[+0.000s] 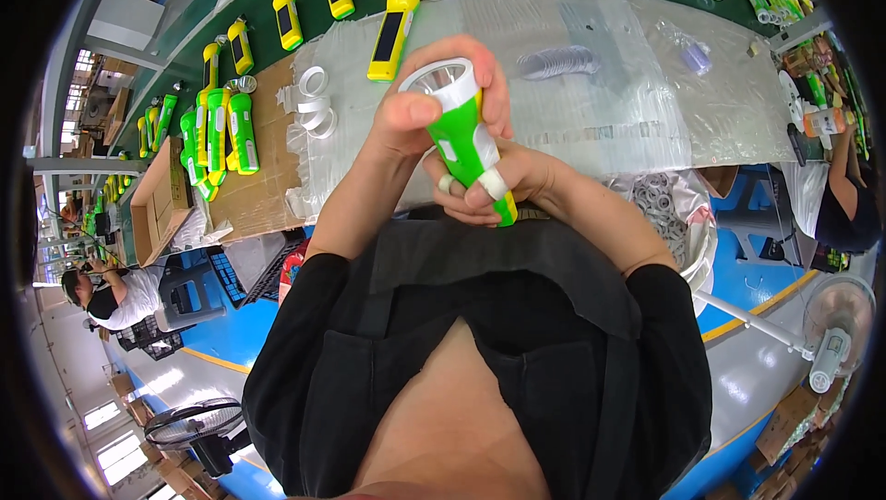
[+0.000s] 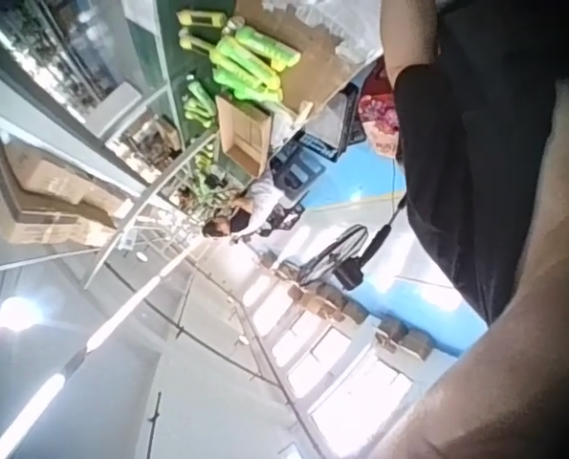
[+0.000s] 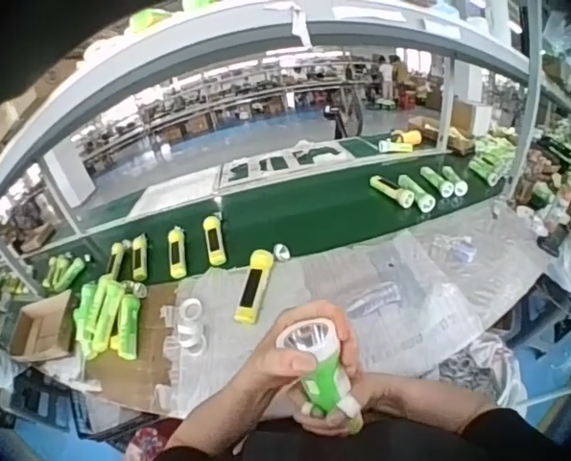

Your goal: Assembling flashlight components at a factory production line.

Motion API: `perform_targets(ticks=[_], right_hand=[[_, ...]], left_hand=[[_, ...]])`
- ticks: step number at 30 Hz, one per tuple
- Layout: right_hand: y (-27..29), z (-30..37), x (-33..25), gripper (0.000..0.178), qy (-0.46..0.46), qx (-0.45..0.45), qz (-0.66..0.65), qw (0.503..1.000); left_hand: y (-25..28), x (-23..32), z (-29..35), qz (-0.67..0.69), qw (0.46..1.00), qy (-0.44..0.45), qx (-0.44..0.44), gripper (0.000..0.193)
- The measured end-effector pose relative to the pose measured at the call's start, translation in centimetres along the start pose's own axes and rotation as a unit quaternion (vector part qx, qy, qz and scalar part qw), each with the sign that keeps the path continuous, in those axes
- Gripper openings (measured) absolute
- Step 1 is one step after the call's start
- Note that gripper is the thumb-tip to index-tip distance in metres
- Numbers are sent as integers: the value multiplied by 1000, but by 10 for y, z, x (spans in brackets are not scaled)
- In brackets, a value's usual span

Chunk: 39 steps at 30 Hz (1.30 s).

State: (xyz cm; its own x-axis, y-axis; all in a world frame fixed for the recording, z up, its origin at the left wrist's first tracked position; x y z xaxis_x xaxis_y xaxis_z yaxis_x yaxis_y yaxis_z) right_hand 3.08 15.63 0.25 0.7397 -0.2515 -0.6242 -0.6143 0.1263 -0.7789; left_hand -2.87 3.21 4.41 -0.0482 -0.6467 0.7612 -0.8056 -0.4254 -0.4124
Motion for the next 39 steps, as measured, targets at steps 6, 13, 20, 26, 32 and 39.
perform_targets(ticks=[6,13,20,26,32,39], right_hand=[[20,5,-3,45,96,346,206,910],[32,13,-4,47,106,108,-57,987],[29,10,-6,48,168,339,119,918],[32,18,-8,50,147,80,-118,979],[18,3,-3,30,103,500,321,798],[19,7,9,24,64,414,292,859]], left_hand=[[22,-4,7,-170,942,63,282,49],[12,-5,10,-135,963,52,227,56],[7,-11,7,-285,905,20,315,57],[11,-8,6,-212,940,37,265,72],[4,-5,-1,-110,943,63,308,41],[2,-10,10,-71,969,6,237,24]])
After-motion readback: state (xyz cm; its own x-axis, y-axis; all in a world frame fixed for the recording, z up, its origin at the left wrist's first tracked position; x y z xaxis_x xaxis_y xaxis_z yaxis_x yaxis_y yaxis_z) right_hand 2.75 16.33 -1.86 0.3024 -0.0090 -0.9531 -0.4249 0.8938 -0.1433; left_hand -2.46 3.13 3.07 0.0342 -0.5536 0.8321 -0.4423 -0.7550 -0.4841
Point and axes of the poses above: each hand's wrist, its own z-axis away from the middle knuckle, its own y-axis out of the back of the hand, x = y × z, the point moved 1 cm from there along -z, towards the middle knuckle, and after that the axes turned 7 degrees about -y, right-handed, at the moved point
